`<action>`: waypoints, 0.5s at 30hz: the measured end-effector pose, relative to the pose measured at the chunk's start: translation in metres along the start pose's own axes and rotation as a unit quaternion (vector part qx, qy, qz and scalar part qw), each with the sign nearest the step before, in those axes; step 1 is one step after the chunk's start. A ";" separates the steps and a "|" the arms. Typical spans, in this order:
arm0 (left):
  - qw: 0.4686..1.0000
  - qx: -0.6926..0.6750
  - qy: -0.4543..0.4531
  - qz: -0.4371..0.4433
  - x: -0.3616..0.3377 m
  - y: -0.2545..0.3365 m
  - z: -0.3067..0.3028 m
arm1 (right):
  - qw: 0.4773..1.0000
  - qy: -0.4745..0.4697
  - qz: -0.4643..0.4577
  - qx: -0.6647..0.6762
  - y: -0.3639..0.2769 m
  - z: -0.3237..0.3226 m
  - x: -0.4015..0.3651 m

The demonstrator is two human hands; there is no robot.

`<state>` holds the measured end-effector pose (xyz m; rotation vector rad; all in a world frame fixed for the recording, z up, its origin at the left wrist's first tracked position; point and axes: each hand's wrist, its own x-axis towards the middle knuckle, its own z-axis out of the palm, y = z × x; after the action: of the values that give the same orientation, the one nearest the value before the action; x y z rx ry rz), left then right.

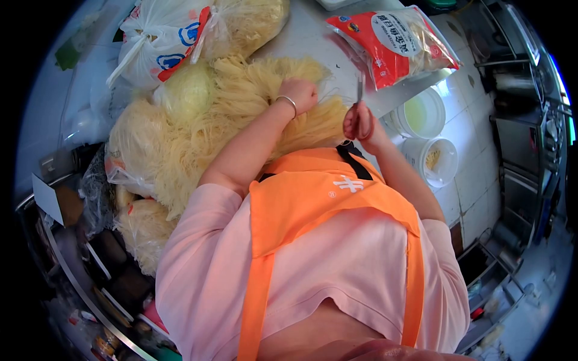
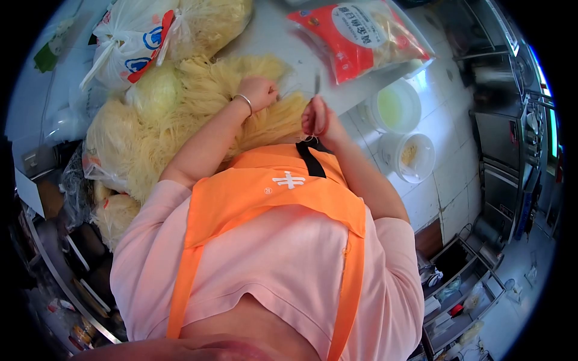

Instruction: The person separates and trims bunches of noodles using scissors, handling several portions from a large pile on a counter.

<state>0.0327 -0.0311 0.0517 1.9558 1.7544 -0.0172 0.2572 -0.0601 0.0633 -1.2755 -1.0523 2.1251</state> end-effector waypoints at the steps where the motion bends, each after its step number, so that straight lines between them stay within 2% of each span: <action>1: 1.000 0.000 -0.001 -0.001 0.000 0.000 0.003 | 0.999 0.016 0.007 0.049 -0.001 -0.009 0.001; 2: 0.999 0.037 0.038 0.000 0.002 0.000 0.009 | 0.995 0.032 0.014 0.097 -0.001 -0.017 0.001; 3: 0.994 0.073 0.076 0.002 0.003 0.002 0.011 | 0.996 0.039 0.017 0.081 -0.003 -0.019 -0.002; 4: 0.994 0.073 0.075 0.002 0.004 0.005 0.014 | 0.996 0.040 0.017 0.081 -0.001 -0.024 -0.005; 6: 0.959 0.175 0.191 0.110 0.007 0.013 0.019 | 0.993 0.009 0.024 0.112 0.006 -0.032 -0.010; 7: 0.959 0.175 0.191 0.111 0.010 0.014 0.021 | 0.994 0.003 0.017 0.108 0.009 -0.033 -0.014; 9: 0.938 0.252 0.098 0.217 0.017 0.017 0.020 | 0.995 -0.008 0.012 0.095 0.014 -0.035 -0.018; 10: 0.938 0.253 0.098 0.218 0.018 0.020 0.019 | 0.996 -0.020 0.006 0.081 0.016 -0.036 -0.019; 12: 0.952 0.240 -0.042 0.183 0.019 0.027 0.012 | 0.997 -0.007 0.018 0.074 0.015 -0.035 -0.025; 13: 0.952 0.242 -0.044 0.184 0.020 0.031 0.009 | 0.997 0.004 0.032 0.065 0.013 -0.033 -0.027; 15: 0.974 0.162 -0.126 0.099 0.020 0.037 0.006 | 0.997 0.004 0.035 0.068 0.007 -0.027 -0.030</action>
<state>0.0721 -0.0162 0.0532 2.2366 1.4548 -0.4897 0.2954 -0.0744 0.0663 -1.2715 -0.8553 2.2011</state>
